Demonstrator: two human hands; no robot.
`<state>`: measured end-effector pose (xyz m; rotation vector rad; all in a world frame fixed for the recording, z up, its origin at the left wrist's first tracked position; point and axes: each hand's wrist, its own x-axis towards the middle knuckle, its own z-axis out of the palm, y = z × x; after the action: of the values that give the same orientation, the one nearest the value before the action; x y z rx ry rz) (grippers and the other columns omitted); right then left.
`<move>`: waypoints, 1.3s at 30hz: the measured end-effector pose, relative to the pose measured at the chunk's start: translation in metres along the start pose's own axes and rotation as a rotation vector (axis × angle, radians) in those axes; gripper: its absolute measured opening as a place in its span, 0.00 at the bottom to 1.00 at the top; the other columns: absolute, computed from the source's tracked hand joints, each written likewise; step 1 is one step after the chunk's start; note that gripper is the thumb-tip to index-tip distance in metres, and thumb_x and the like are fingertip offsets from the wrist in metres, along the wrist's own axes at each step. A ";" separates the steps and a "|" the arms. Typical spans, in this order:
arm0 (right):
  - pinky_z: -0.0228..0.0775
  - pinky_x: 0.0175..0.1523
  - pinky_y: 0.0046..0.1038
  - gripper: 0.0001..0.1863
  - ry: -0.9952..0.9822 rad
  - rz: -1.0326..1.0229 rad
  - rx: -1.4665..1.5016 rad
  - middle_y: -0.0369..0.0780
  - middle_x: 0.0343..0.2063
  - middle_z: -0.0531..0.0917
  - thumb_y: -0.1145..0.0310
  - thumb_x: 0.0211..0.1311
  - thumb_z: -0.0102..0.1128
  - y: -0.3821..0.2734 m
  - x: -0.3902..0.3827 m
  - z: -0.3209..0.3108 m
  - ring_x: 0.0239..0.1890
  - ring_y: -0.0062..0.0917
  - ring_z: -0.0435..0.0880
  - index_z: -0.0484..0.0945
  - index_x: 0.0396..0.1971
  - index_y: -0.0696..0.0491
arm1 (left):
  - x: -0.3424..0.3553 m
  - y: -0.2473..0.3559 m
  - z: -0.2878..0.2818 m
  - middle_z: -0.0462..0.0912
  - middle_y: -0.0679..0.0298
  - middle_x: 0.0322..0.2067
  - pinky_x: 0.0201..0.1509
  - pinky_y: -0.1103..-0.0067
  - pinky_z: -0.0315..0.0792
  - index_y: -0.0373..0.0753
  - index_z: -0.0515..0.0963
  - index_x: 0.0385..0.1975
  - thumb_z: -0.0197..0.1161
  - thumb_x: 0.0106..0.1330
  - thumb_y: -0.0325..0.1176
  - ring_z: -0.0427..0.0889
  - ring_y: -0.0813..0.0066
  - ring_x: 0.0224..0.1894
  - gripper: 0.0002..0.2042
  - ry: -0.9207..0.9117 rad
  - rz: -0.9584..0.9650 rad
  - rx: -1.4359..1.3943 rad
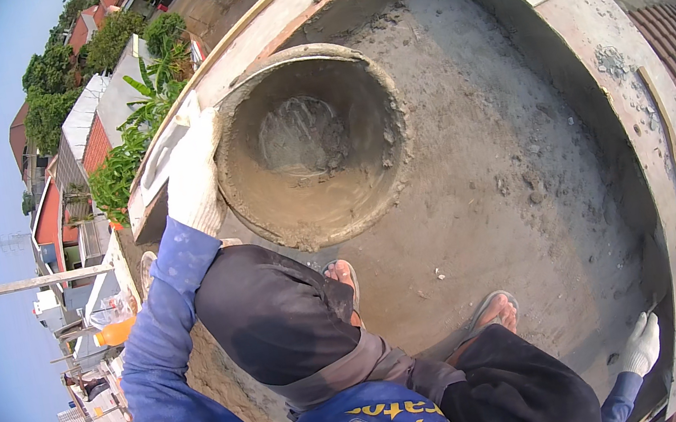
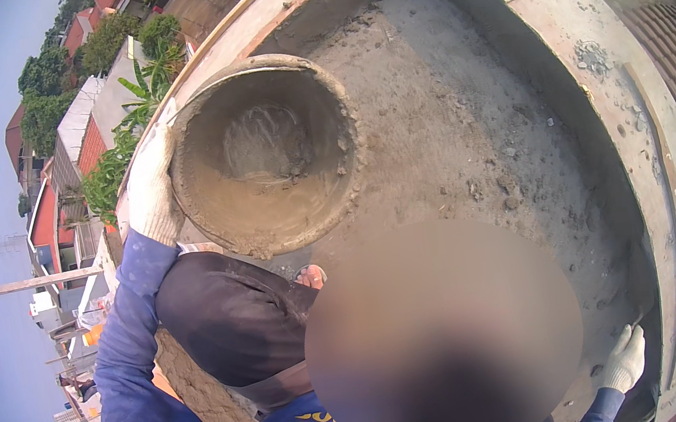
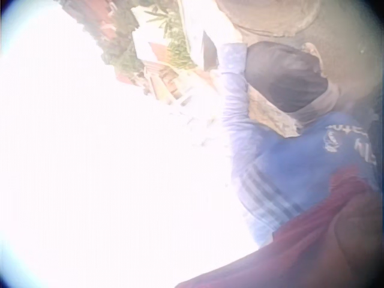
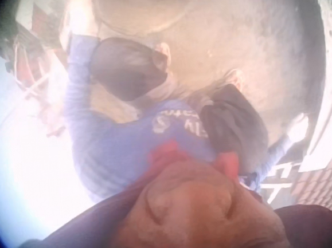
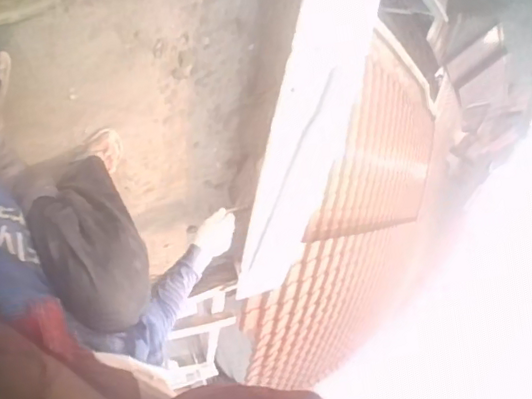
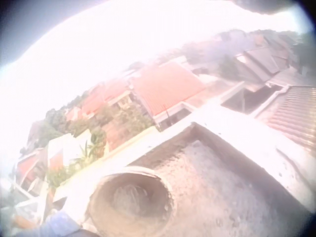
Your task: The person scoops wet cement from a bucket using a trowel and spreads it onto a rooftop surface. They repeatedly transfer cement and smooth the area to create a level finish.
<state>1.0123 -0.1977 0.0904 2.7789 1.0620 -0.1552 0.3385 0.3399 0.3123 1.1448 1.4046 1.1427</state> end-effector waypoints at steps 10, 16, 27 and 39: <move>0.81 0.33 0.42 0.15 -0.081 -0.810 0.385 0.44 0.32 0.83 0.60 0.69 0.72 -0.356 -0.009 -0.132 0.29 0.44 0.89 0.79 0.48 0.49 | 0.016 -0.090 0.097 0.90 0.54 0.60 0.69 0.70 0.76 0.33 0.85 0.65 0.65 0.82 0.42 0.86 0.65 0.61 0.21 -0.203 0.038 0.460; 0.82 0.33 0.45 0.09 0.111 -0.992 0.328 0.49 0.30 0.87 0.68 0.71 0.65 -0.519 0.043 -0.094 0.30 0.46 0.91 0.78 0.44 0.56 | 0.002 -0.111 0.153 0.90 0.54 0.62 0.70 0.72 0.75 0.34 0.83 0.67 0.63 0.84 0.48 0.85 0.68 0.63 0.25 -0.309 0.126 0.489; 0.82 0.35 0.47 0.12 -0.155 -0.852 0.251 0.50 0.24 0.86 0.62 0.78 0.62 -0.455 0.059 -0.136 0.30 0.49 0.90 0.80 0.40 0.57 | -0.022 -0.136 0.160 0.82 0.50 0.65 0.76 0.57 0.68 0.40 0.86 0.63 0.66 0.79 0.49 0.77 0.47 0.69 0.23 -0.297 0.513 0.719; 0.82 0.36 0.48 0.07 -0.011 -0.829 0.436 0.50 0.28 0.88 0.69 0.70 0.64 -0.535 0.017 -0.069 0.32 0.48 0.91 0.80 0.41 0.56 | -0.008 -0.105 0.151 0.87 0.57 0.62 0.73 0.73 0.73 0.30 0.83 0.66 0.62 0.84 0.36 0.83 0.73 0.62 0.19 -0.368 0.065 0.349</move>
<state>0.6696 0.2199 0.0944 2.4379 2.3439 -0.5479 0.4791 0.3324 0.1938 1.5675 1.3104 0.6946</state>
